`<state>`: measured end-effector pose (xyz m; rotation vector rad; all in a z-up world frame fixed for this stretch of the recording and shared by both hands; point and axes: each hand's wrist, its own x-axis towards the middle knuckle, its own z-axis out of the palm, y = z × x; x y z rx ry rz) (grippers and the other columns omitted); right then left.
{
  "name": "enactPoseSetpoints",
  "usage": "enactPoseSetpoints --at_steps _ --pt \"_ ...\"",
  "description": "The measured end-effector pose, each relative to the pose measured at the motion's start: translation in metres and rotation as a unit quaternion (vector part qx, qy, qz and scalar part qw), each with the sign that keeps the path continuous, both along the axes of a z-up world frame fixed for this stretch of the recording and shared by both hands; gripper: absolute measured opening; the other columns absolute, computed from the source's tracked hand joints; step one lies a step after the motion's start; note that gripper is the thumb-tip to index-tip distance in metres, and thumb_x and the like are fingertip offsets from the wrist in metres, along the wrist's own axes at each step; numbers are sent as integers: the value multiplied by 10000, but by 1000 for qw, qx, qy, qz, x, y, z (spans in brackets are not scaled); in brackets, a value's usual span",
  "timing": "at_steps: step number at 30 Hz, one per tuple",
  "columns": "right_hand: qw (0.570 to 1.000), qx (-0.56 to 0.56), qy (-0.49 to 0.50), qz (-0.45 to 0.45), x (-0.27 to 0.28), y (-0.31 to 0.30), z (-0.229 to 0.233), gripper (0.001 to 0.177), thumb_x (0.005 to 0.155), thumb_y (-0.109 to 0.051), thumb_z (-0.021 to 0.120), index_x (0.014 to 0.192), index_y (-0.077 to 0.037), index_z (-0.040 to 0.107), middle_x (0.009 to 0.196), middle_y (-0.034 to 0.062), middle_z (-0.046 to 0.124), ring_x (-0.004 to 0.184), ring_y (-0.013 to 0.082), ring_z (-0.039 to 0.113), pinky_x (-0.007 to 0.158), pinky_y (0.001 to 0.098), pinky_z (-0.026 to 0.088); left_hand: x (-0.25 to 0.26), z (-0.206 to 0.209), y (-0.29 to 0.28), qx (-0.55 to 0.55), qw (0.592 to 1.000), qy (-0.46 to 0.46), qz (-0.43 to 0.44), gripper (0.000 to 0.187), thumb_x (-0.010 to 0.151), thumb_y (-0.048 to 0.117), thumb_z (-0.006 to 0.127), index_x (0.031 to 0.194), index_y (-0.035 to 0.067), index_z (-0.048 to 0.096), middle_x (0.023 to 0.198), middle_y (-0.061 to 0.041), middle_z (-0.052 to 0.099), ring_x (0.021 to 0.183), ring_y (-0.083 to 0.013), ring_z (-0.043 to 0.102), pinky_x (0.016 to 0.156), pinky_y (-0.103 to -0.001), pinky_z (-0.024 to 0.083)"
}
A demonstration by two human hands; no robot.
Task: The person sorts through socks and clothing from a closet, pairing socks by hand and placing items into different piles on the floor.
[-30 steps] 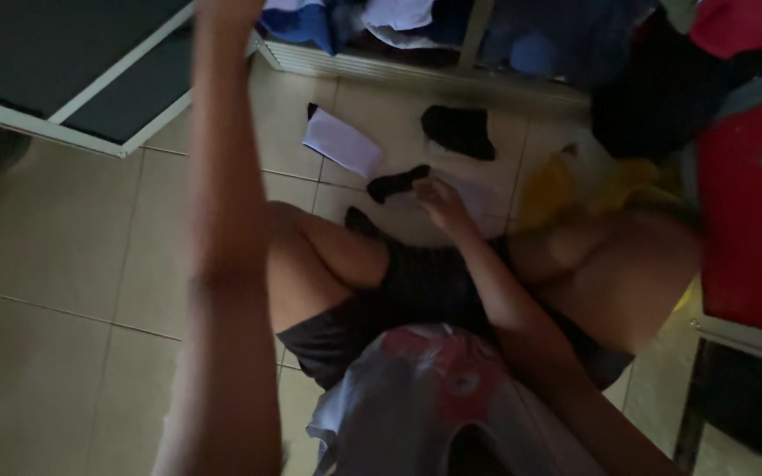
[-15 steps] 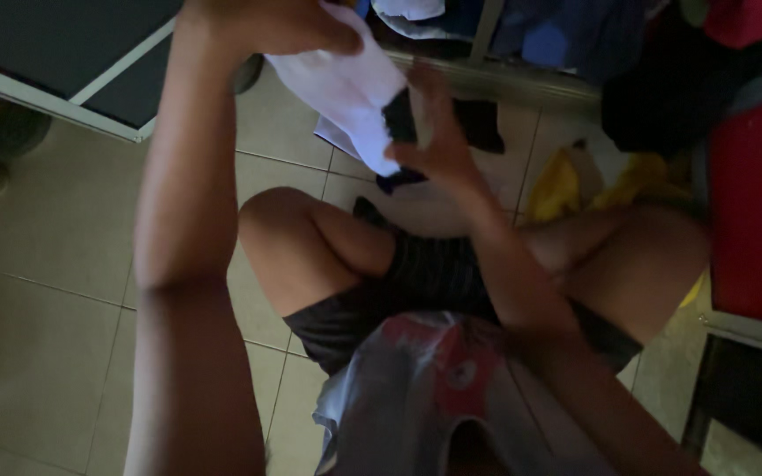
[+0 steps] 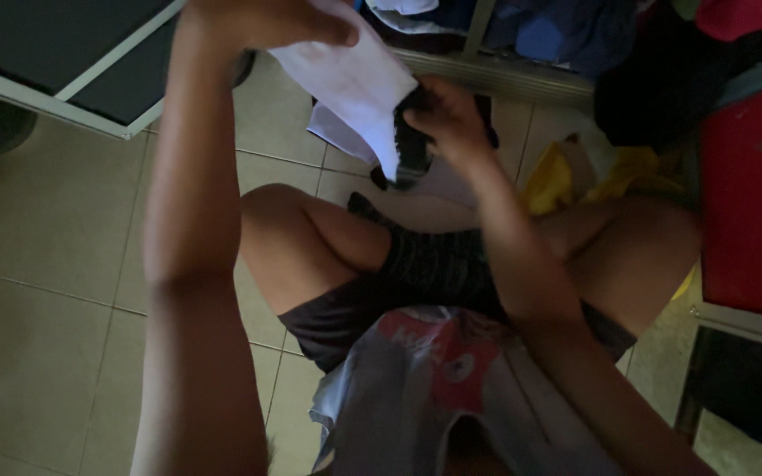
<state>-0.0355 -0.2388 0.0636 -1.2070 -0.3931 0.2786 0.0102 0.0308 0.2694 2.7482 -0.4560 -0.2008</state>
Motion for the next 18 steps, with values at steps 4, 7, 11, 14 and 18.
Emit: enactPoseSetpoints --at_steps 4,7,11,14,18 --pt "995 -29 -33 -88 5 4 -18 286 974 -48 668 1256 -4 652 1102 66 725 1023 165 685 921 308 570 -34 -18 -14 -144 976 -34 -158 405 906 393 816 1136 70 732 997 -109 758 830 -268 713 664 -410 554" --pt "990 45 9 -133 11 5 -19 239 946 13 637 1182 -17 625 1068 51 670 982 154 642 868 291 526 -68 -27 -33 -105 963 61 -240 308 854 323 851 1047 107 746 931 -84 758 776 -220 719 708 -390 586" --pt "995 27 -68 -72 3 -5 5 231 976 44 590 1198 -11 622 1125 51 654 1062 153 626 960 286 516 -93 -32 -43 -145 972 122 -142 225 895 278 800 1063 135 755 950 -47 770 845 -199 754 789 -374 607" --pt "994 17 -104 -10 -8 -12 27 229 1021 61 563 1220 -51 563 1115 40 626 1020 136 611 897 287 520 -99 -39 -56 -219 938 -219 -156 456 852 137 875 1257 38 690 1184 -140 716 1107 -337 662 959 -436 544" --pt "987 -13 -163 0 -11 -22 40 229 1009 74 551 1178 -78 527 1073 19 612 967 119 622 876 274 534 -100 -46 -69 -243 925 -207 -204 610 814 154 900 1358 36 651 1174 -149 690 1097 -363 654 959 -464 526"
